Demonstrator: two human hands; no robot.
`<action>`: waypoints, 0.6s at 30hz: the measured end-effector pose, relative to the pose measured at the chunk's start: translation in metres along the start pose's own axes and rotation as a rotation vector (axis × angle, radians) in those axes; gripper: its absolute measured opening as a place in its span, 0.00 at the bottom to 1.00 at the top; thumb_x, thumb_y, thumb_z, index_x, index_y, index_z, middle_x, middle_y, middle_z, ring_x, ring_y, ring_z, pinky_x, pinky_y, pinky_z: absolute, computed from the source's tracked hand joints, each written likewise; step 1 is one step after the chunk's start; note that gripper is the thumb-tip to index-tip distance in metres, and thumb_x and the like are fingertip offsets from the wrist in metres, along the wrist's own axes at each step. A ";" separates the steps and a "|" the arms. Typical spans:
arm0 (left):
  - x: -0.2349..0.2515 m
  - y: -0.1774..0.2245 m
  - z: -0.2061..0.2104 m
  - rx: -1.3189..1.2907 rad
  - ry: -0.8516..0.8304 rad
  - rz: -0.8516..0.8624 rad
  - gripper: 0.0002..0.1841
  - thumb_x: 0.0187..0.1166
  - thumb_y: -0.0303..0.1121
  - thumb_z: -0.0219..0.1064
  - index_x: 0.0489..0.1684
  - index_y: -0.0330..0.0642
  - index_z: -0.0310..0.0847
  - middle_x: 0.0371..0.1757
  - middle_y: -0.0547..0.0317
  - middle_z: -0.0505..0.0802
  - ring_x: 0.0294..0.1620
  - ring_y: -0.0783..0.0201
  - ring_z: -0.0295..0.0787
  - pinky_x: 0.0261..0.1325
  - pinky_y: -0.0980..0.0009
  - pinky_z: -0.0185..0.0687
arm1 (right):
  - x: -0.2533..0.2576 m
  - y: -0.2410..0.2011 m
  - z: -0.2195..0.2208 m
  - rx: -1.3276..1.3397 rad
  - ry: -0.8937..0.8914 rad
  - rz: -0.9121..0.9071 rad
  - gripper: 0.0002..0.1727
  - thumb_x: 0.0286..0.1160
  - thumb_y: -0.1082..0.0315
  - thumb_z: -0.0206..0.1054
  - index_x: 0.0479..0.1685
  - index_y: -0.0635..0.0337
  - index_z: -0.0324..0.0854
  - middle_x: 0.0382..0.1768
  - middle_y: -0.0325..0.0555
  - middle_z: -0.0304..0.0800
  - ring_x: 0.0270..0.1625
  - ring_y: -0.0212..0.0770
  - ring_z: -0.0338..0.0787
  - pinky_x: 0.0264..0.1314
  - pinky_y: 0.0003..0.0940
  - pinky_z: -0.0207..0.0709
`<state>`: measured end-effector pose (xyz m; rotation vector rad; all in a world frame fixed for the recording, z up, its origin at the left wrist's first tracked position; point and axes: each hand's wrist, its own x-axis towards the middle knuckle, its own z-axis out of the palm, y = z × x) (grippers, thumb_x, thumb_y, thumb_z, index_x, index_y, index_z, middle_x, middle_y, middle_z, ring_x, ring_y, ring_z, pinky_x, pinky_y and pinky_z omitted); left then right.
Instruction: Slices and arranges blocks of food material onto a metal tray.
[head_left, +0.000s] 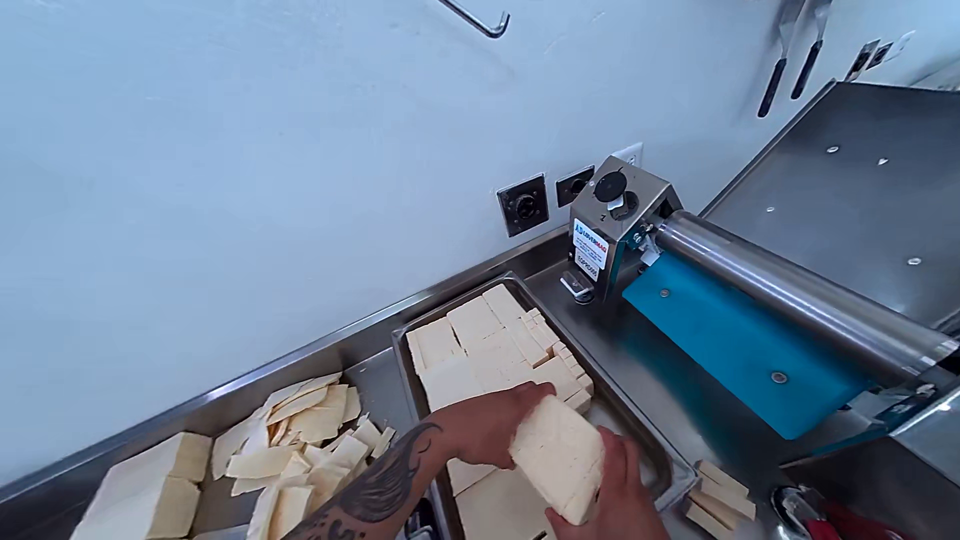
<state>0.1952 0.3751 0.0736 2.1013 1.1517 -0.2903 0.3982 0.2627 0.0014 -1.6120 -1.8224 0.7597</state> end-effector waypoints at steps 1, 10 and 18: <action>-0.012 -0.010 0.004 -0.002 0.001 -0.039 0.55 0.55 0.21 0.85 0.90 0.43 0.53 0.79 0.40 0.74 0.73 0.42 0.79 0.74 0.46 0.75 | -0.001 -0.007 0.011 0.016 -0.033 -0.013 0.68 0.42 0.45 0.90 0.85 0.78 0.58 0.76 0.74 0.70 0.53 0.57 0.93 0.48 0.44 0.90; -0.043 -0.036 0.053 0.003 0.104 -0.239 0.60 0.62 0.20 0.81 0.96 0.47 0.38 0.88 0.41 0.65 0.84 0.42 0.69 0.82 0.46 0.67 | -0.001 -0.013 0.045 -0.046 -0.279 -0.060 0.78 0.46 0.43 0.89 0.93 0.74 0.37 0.85 0.74 0.57 0.68 0.56 0.88 0.65 0.38 0.85; -0.077 0.038 0.075 -0.161 0.456 -0.592 0.48 0.80 0.37 0.69 0.96 0.42 0.36 0.91 0.35 0.60 0.92 0.37 0.52 0.89 0.40 0.48 | 0.094 0.011 -0.044 -0.140 -0.904 -0.277 0.59 0.66 0.66 0.82 0.97 0.51 0.44 0.89 0.55 0.58 0.58 0.52 0.90 0.59 0.47 0.85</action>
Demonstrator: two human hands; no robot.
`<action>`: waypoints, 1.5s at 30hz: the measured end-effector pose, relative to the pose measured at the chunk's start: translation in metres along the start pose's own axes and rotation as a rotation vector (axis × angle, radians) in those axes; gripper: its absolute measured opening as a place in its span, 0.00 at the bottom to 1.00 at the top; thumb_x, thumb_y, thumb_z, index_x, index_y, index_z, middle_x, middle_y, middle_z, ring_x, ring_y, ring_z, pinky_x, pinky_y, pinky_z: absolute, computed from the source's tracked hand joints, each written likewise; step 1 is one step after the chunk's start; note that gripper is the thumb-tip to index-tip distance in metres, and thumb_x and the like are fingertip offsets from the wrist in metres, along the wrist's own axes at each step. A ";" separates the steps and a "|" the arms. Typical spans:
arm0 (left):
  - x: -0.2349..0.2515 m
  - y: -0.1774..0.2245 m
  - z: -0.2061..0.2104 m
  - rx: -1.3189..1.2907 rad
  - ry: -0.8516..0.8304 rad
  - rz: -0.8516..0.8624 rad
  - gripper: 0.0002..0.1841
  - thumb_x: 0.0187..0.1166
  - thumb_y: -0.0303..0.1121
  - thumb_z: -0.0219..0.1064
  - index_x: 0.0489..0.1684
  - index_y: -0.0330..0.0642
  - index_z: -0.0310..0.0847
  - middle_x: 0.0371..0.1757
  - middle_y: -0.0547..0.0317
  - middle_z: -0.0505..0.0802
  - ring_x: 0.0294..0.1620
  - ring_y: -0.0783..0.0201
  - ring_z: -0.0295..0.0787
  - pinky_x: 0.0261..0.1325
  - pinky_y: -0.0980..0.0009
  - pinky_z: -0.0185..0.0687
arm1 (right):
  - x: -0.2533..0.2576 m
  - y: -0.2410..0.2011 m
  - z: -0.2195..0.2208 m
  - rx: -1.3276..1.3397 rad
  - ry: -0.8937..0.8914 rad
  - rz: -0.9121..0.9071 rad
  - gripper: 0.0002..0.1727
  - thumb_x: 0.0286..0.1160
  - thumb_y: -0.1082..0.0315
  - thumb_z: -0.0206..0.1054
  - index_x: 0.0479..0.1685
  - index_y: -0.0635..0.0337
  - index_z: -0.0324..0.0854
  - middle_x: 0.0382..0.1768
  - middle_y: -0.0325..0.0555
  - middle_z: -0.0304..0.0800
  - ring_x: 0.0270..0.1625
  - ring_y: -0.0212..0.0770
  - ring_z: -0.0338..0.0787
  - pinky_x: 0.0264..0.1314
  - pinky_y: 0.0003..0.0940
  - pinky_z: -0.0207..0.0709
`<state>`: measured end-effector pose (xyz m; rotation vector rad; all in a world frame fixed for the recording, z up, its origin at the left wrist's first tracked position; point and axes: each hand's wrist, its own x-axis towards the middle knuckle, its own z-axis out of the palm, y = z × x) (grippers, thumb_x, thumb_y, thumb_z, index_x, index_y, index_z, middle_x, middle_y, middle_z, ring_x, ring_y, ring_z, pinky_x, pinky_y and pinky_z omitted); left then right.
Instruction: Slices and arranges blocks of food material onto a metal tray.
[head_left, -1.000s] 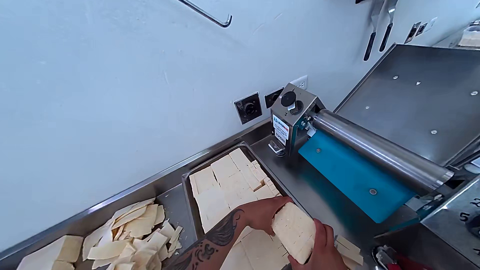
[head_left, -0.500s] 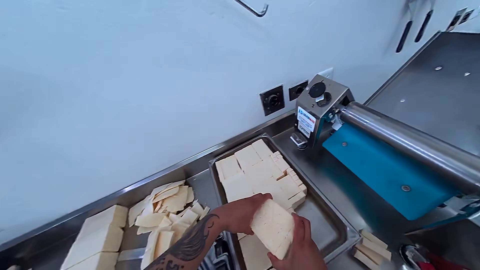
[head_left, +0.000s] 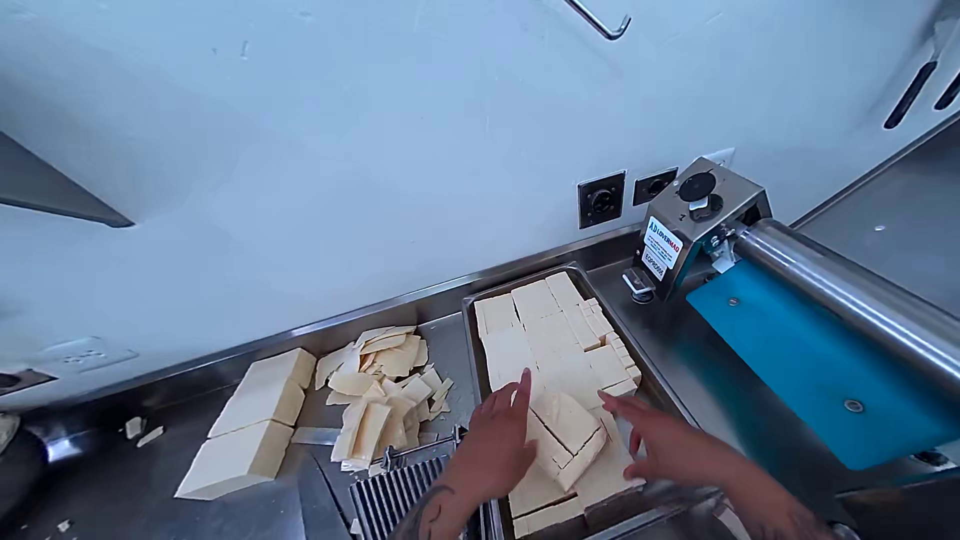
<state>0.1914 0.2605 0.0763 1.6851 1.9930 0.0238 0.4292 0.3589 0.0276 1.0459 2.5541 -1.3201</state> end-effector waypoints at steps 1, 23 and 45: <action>-0.005 0.006 0.012 -0.055 0.075 -0.034 0.51 0.79 0.49 0.70 0.96 0.39 0.37 0.91 0.35 0.59 0.93 0.37 0.49 0.90 0.39 0.44 | 0.009 0.006 -0.013 -0.023 -0.028 -0.039 0.57 0.66 0.69 0.82 0.97 0.48 0.46 0.90 0.53 0.58 0.58 0.52 0.89 0.59 0.48 0.84; 0.028 0.036 0.080 -0.237 0.306 -0.245 0.69 0.47 0.62 0.86 0.92 0.36 0.49 0.91 0.39 0.59 0.90 0.36 0.49 0.83 0.43 0.60 | 0.092 0.011 -0.019 0.003 -0.331 -0.435 0.75 0.43 0.84 0.87 0.97 0.52 0.35 0.83 0.67 0.67 0.76 0.62 0.80 0.76 0.59 0.73; 0.027 0.038 0.082 -0.255 0.325 -0.283 0.69 0.46 0.60 0.87 0.92 0.37 0.48 0.90 0.40 0.59 0.91 0.39 0.48 0.88 0.52 0.56 | 0.152 0.016 -0.006 0.346 0.165 -0.298 0.70 0.51 0.77 0.88 0.95 0.45 0.37 0.90 0.54 0.58 0.60 0.49 0.93 0.63 0.48 0.87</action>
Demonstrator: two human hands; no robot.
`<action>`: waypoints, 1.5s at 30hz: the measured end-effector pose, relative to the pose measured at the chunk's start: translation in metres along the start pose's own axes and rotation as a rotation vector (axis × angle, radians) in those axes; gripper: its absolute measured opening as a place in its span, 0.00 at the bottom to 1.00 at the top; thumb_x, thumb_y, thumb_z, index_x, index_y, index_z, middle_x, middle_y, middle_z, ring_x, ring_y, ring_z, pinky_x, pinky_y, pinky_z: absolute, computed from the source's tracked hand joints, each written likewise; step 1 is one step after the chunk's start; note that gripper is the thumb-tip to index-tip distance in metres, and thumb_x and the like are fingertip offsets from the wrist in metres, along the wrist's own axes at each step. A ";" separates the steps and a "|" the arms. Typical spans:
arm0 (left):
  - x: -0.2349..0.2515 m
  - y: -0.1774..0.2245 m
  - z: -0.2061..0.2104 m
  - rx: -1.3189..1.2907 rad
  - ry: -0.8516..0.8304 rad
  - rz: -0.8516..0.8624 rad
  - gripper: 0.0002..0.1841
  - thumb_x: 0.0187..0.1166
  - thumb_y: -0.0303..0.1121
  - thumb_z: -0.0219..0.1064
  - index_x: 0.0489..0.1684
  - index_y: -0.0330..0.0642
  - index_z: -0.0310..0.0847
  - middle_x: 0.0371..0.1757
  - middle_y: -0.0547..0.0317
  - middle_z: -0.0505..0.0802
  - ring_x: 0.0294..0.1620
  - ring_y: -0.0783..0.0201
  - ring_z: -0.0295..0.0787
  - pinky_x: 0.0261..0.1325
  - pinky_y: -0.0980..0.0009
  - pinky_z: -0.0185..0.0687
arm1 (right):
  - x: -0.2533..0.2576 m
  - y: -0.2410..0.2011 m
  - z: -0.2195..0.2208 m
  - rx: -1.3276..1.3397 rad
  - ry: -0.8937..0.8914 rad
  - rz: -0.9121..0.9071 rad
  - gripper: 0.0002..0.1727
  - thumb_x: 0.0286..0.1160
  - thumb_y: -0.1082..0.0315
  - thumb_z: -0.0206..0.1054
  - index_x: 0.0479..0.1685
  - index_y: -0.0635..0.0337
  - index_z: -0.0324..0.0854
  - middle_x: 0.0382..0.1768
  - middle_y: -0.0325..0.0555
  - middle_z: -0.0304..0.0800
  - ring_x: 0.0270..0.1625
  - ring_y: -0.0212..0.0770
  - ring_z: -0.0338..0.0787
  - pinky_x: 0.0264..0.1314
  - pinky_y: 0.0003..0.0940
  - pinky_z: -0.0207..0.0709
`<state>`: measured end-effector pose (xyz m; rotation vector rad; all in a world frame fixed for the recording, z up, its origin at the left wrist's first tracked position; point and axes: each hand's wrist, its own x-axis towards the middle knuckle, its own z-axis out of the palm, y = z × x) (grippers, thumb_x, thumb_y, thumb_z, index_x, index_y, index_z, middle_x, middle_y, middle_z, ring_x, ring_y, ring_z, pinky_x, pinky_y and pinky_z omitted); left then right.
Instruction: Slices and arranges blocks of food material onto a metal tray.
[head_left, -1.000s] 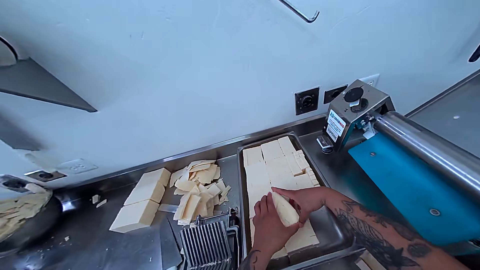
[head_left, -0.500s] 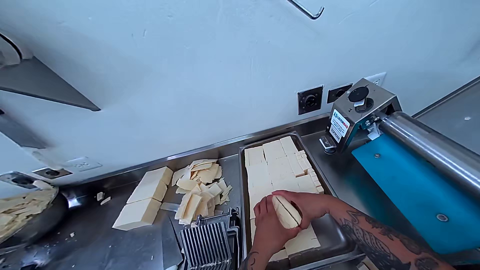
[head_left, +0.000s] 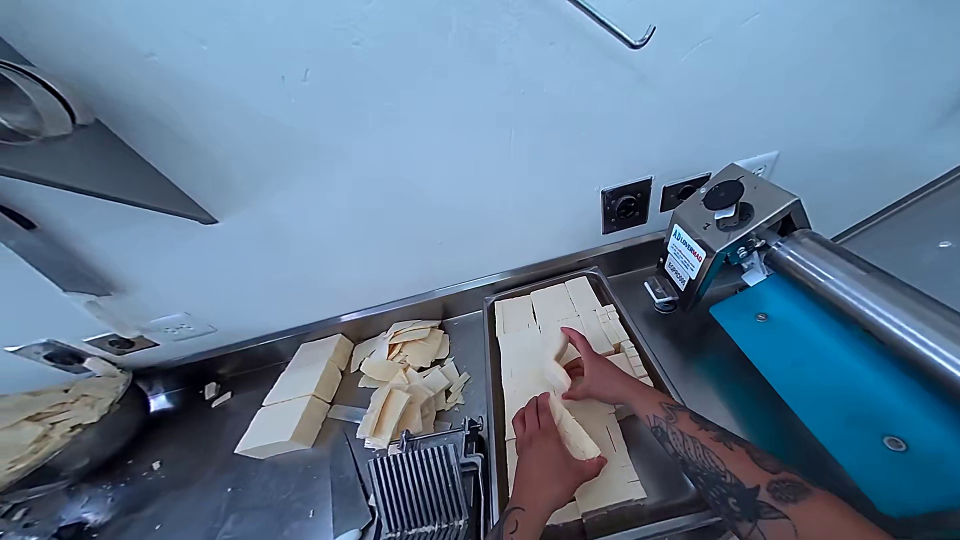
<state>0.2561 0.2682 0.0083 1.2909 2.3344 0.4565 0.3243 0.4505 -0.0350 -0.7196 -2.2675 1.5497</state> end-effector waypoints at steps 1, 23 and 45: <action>0.000 0.000 0.001 0.006 -0.002 -0.002 0.69 0.46 0.60 0.87 0.92 0.37 0.48 0.90 0.40 0.59 0.91 0.39 0.48 0.87 0.52 0.56 | 0.000 0.001 -0.001 -0.060 -0.017 0.011 0.66 0.53 0.78 0.86 0.94 0.48 0.40 0.89 0.52 0.60 0.59 0.49 0.92 0.63 0.47 0.87; -0.024 -0.001 0.056 -1.157 0.483 -0.092 0.37 0.93 0.53 0.24 0.96 0.38 0.32 0.94 0.40 0.51 0.93 0.56 0.52 0.92 0.59 0.49 | -0.098 -0.049 0.071 0.095 0.130 0.143 0.31 0.94 0.59 0.45 0.94 0.59 0.54 0.85 0.59 0.69 0.87 0.49 0.70 0.90 0.46 0.59; -0.025 0.075 0.118 -0.958 0.285 0.270 0.37 0.93 0.48 0.31 0.91 0.23 0.43 0.91 0.27 0.56 0.93 0.45 0.52 0.92 0.59 0.48 | -0.168 0.002 0.011 0.259 0.653 0.332 0.26 0.94 0.63 0.44 0.86 0.63 0.67 0.81 0.58 0.75 0.82 0.44 0.76 0.85 0.41 0.66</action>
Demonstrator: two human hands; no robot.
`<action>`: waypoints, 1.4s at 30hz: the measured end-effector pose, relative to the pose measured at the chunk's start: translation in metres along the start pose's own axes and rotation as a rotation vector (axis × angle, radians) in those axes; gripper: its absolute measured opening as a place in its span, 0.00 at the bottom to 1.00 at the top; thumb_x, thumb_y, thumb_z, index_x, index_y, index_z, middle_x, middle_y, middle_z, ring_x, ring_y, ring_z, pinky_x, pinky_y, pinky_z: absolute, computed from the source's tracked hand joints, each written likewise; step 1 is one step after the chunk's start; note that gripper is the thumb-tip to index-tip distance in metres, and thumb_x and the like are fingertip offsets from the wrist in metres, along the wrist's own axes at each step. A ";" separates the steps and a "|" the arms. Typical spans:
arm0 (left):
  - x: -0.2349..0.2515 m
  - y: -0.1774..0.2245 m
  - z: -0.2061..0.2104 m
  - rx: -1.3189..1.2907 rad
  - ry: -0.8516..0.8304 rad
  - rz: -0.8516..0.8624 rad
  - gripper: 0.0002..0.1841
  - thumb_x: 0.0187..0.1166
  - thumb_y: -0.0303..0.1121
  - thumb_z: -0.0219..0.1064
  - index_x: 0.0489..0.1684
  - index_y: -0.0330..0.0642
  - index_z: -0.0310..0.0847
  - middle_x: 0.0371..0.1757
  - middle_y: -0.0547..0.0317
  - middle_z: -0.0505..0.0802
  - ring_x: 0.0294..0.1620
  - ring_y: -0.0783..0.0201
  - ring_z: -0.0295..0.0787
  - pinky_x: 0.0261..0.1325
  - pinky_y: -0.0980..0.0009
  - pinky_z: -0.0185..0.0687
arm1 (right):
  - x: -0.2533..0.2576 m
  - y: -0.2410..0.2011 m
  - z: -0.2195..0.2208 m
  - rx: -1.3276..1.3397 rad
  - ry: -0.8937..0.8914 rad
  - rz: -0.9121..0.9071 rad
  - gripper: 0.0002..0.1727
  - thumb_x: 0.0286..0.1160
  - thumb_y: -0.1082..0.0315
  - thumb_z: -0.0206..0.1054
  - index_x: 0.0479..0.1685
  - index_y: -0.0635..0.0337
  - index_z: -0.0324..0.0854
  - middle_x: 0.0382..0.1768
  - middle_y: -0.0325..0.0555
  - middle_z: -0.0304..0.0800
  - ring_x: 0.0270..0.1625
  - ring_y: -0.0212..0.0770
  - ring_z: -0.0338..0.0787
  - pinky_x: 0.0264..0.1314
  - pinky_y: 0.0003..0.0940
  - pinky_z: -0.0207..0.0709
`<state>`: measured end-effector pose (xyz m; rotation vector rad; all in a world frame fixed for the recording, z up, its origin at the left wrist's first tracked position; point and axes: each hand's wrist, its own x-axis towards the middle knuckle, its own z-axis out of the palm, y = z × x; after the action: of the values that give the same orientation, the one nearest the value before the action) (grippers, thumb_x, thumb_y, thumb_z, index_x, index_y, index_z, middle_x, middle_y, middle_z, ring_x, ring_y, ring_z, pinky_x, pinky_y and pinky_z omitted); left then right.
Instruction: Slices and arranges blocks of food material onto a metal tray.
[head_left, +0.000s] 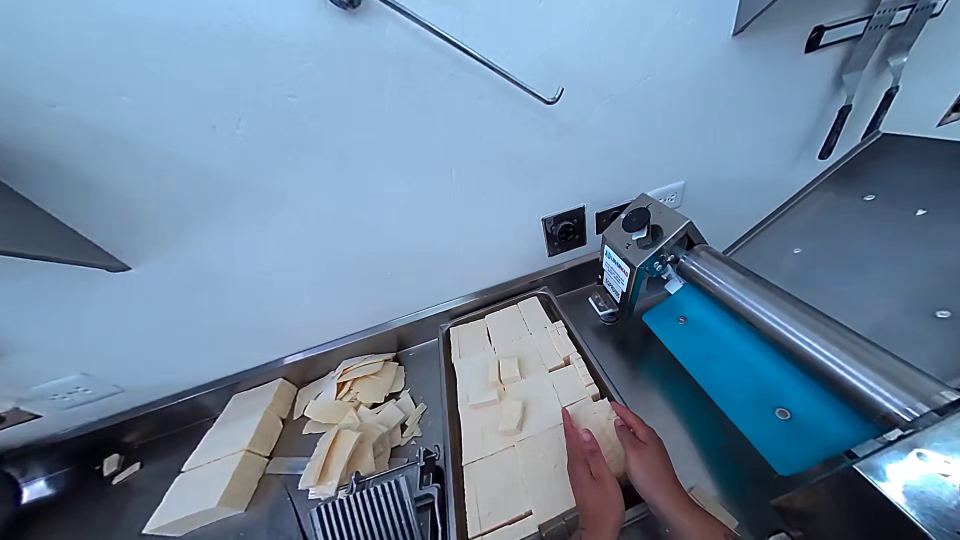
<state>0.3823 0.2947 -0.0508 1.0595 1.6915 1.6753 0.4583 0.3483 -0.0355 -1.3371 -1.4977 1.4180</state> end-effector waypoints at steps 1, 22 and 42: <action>0.001 0.000 0.000 0.011 0.023 0.016 0.36 0.94 0.46 0.32 0.90 0.22 0.46 0.90 0.26 0.58 0.92 0.45 0.55 0.92 0.59 0.51 | 0.002 0.000 0.000 -0.003 -0.014 0.005 0.26 0.95 0.63 0.43 0.86 0.63 0.67 0.82 0.58 0.74 0.83 0.45 0.75 0.86 0.41 0.65; 0.034 0.010 -0.018 1.181 -0.844 0.157 0.52 0.77 0.45 0.68 0.96 0.38 0.32 0.96 0.41 0.42 0.97 0.47 0.28 0.92 0.38 0.21 | -0.020 0.001 -0.009 0.048 0.038 -0.079 0.29 0.95 0.59 0.39 0.81 0.67 0.71 0.82 0.56 0.74 0.87 0.43 0.70 0.90 0.41 0.59; 0.032 0.011 -0.044 1.087 -0.817 0.112 0.62 0.72 0.70 0.63 0.95 0.33 0.31 0.97 0.43 0.40 0.97 0.50 0.21 0.87 0.32 0.06 | 0.003 -0.021 -0.005 0.157 -0.189 0.298 0.42 0.92 0.37 0.26 0.95 0.56 0.49 0.95 0.50 0.49 0.95 0.45 0.51 0.95 0.50 0.46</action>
<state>0.3307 0.2954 -0.0307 1.9534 1.8799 0.0906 0.4578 0.3548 -0.0142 -1.4016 -1.3079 1.8547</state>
